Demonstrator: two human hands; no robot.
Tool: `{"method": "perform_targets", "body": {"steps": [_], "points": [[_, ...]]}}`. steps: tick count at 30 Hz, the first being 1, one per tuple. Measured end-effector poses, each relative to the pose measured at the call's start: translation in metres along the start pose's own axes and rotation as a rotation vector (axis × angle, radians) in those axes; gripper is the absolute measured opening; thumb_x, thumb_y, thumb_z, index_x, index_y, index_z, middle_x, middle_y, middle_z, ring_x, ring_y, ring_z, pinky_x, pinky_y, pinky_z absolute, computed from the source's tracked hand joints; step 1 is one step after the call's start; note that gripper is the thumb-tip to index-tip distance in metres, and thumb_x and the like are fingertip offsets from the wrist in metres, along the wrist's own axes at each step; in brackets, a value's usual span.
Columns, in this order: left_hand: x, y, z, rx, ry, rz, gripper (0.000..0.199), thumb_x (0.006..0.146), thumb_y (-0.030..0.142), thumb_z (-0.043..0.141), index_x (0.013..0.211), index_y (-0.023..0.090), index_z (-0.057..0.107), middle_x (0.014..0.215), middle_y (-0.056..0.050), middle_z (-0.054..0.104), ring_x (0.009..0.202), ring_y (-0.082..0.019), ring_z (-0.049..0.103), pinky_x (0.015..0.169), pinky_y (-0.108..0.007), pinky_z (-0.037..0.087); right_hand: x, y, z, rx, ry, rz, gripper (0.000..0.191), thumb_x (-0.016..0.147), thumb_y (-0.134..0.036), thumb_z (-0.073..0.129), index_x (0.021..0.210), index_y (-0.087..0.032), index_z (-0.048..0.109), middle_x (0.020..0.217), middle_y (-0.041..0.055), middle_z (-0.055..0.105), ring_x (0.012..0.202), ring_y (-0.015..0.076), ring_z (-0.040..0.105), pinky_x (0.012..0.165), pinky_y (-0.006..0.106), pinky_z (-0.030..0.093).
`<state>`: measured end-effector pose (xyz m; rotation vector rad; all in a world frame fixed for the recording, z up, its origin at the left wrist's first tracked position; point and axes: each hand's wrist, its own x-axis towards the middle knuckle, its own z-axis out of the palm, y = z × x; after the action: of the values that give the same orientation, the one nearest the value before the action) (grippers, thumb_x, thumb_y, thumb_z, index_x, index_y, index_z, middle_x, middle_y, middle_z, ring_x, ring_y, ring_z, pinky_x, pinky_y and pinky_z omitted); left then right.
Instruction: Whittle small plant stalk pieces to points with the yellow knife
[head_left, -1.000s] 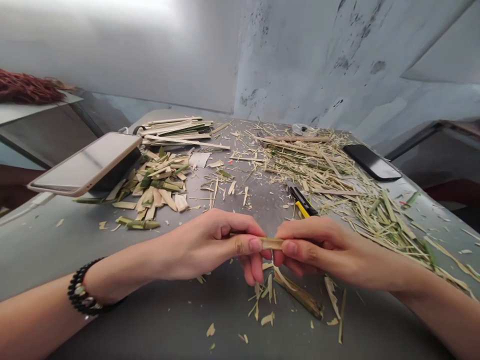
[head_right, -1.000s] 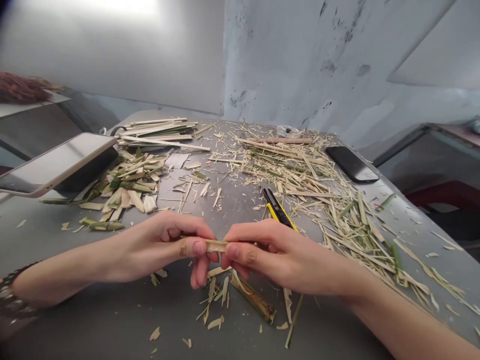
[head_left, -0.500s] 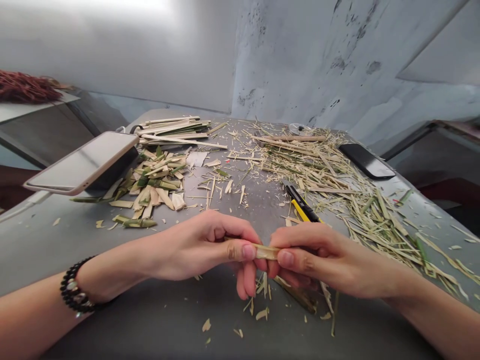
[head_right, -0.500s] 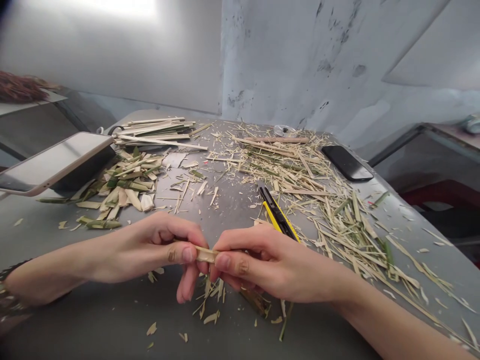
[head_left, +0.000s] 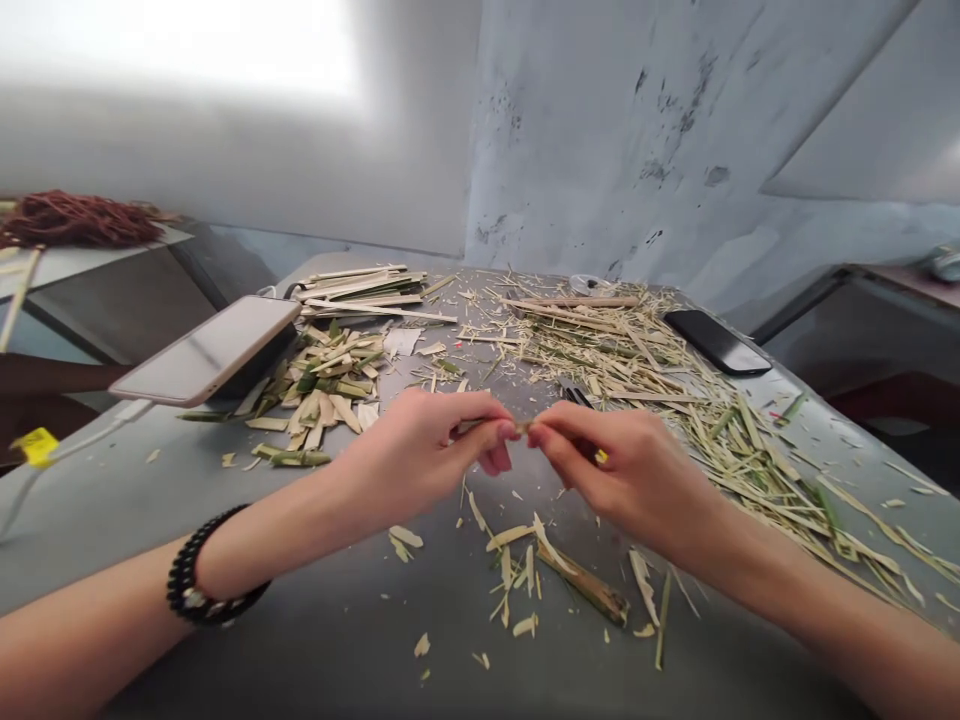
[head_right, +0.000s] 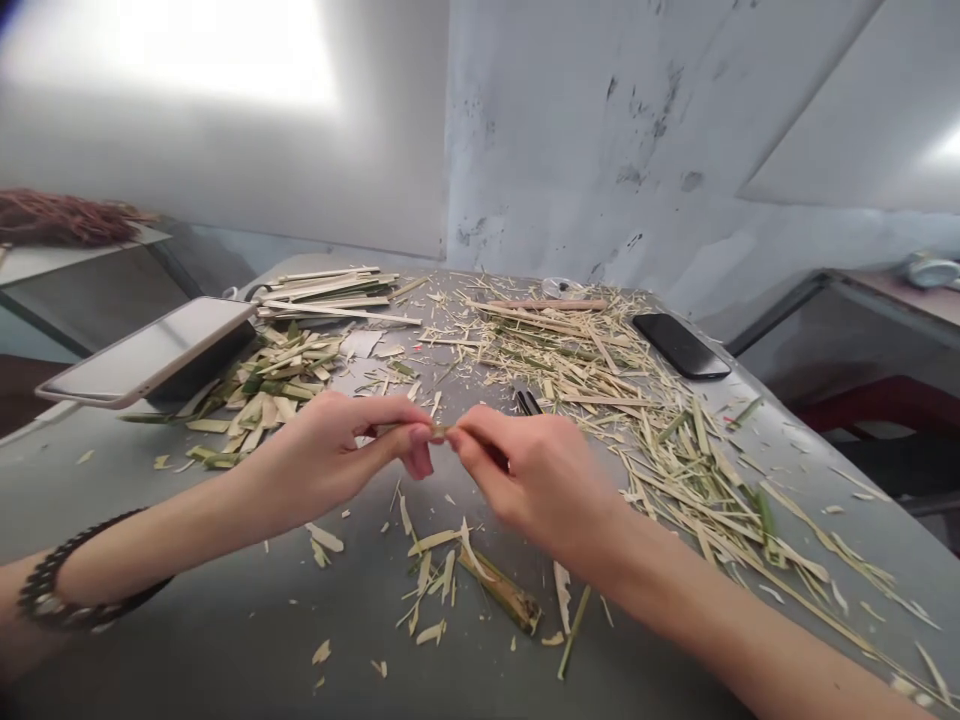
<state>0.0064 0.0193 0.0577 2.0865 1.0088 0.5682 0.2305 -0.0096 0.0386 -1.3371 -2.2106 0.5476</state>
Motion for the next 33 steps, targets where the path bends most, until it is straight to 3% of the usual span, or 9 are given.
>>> {"method": "perform_targets", "body": {"steps": [3, 6, 13, 16, 18, 21, 26, 29, 33], "points": [[0.005, 0.012, 0.003, 0.085, 0.172, -0.001, 0.025, 0.103, 0.028, 0.053, 0.090, 0.021, 0.074, 0.081, 0.002, 0.078, 0.069, -0.013, 0.066, 0.066, -0.025, 0.046, 0.008, -0.005, 0.000, -0.098, 0.213, 0.008, 0.031, 0.105, -0.040, 0.049, 0.089, -0.020, 0.066, 0.060, -0.0045, 0.051, 0.050, 0.0100, 0.037, 0.054, 0.029, 0.029], [0.005, 0.023, -0.004, -0.028, 0.176, 0.019, 0.026, 0.104, 0.030, 0.054, 0.088, 0.019, 0.072, 0.083, -0.001, 0.078, 0.077, -0.015, 0.071, 0.073, -0.026, 0.051, 0.009, -0.009, -0.014, 0.125, 0.177, -0.010, 0.028, 0.106, -0.037, 0.050, 0.089, -0.020, 0.064, 0.062, -0.0042, 0.054, 0.052, 0.0094, 0.043, 0.054, 0.026, 0.034], [-0.017, 0.038, -0.021, -0.646, -0.476, 0.045, 0.023, 0.107, 0.033, 0.051, 0.100, 0.018, 0.067, 0.081, -0.004, 0.077, 0.079, -0.016, 0.076, 0.077, -0.027, 0.057, -0.017, -0.019, -0.036, 1.021, -0.518, -0.080, 0.027, 0.108, -0.040, 0.053, 0.096, -0.018, 0.064, 0.063, -0.0037, 0.057, 0.050, 0.0066, 0.051, 0.051, 0.018, 0.041], [-0.018, 0.040, -0.015, -0.879, -0.677, 0.019, 0.022, 0.105, 0.038, 0.054, 0.096, 0.020, 0.063, 0.076, -0.003, 0.076, 0.070, -0.016, 0.075, 0.072, -0.028, 0.057, -0.023, -0.026, -0.032, 1.231, -0.621, -0.097, 0.032, 0.105, -0.044, 0.056, 0.091, -0.016, 0.064, 0.073, -0.0003, 0.059, 0.052, 0.0057, 0.051, 0.044, 0.015, 0.037], [-0.015, 0.039, -0.012, -0.934, -0.717, 0.035, 0.023, 0.105, 0.039, 0.055, 0.095, 0.020, 0.062, 0.076, -0.002, 0.075, 0.069, -0.016, 0.075, 0.073, -0.028, 0.057, -0.022, -0.027, -0.032, 1.240, -0.595, -0.113, 0.032, 0.105, -0.043, 0.056, 0.090, -0.016, 0.065, 0.074, 0.0002, 0.059, 0.052, 0.0056, 0.051, 0.044, 0.015, 0.037], [-0.009, 0.037, -0.013, -0.831, -0.611, 0.033, 0.022, 0.107, 0.035, 0.051, 0.098, 0.018, 0.063, 0.078, -0.002, 0.073, 0.073, -0.014, 0.074, 0.077, -0.027, 0.056, -0.018, -0.020, -0.036, 1.049, -0.443, -0.089, 0.029, 0.106, -0.040, 0.056, 0.093, -0.016, 0.066, 0.064, -0.0024, 0.058, 0.051, 0.0062, 0.051, 0.049, 0.017, 0.040], [-0.003, 0.025, -0.016, -0.429, -0.204, -0.016, 0.032, 0.106, 0.042, 0.048, 0.099, 0.015, 0.064, 0.084, -0.003, 0.072, 0.076, -0.016, 0.075, 0.077, -0.030, 0.059, -0.014, -0.001, -0.039, 0.769, -0.115, 0.094, 0.036, 0.106, -0.050, 0.052, 0.098, -0.018, 0.068, 0.059, -0.0044, 0.053, 0.053, 0.0077, 0.049, 0.052, 0.019, 0.039], [0.000, 0.012, -0.012, -0.106, -0.090, 0.027, 0.034, 0.107, 0.041, 0.043, 0.098, 0.017, 0.065, 0.086, -0.005, 0.075, 0.079, -0.016, 0.073, 0.075, -0.029, 0.058, -0.014, 0.007, -0.037, 0.870, -0.092, 0.194, 0.039, 0.105, -0.055, 0.051, 0.114, -0.021, 0.068, 0.071, -0.0022, 0.057, 0.060, 0.0094, 0.052, 0.054, 0.021, 0.043], [0.002, -0.005, 0.003, 0.088, -0.003, 0.111, 0.025, 0.106, 0.031, 0.046, 0.104, 0.020, 0.068, 0.091, -0.005, 0.076, 0.080, -0.017, 0.070, 0.072, -0.029, 0.052, -0.009, 0.012, -0.036, 0.803, -0.119, 0.215, 0.040, 0.103, -0.053, 0.056, 0.127, -0.023, 0.068, 0.085, 0.0008, 0.059, 0.068, 0.0107, 0.055, 0.058, 0.023, 0.047]]}}
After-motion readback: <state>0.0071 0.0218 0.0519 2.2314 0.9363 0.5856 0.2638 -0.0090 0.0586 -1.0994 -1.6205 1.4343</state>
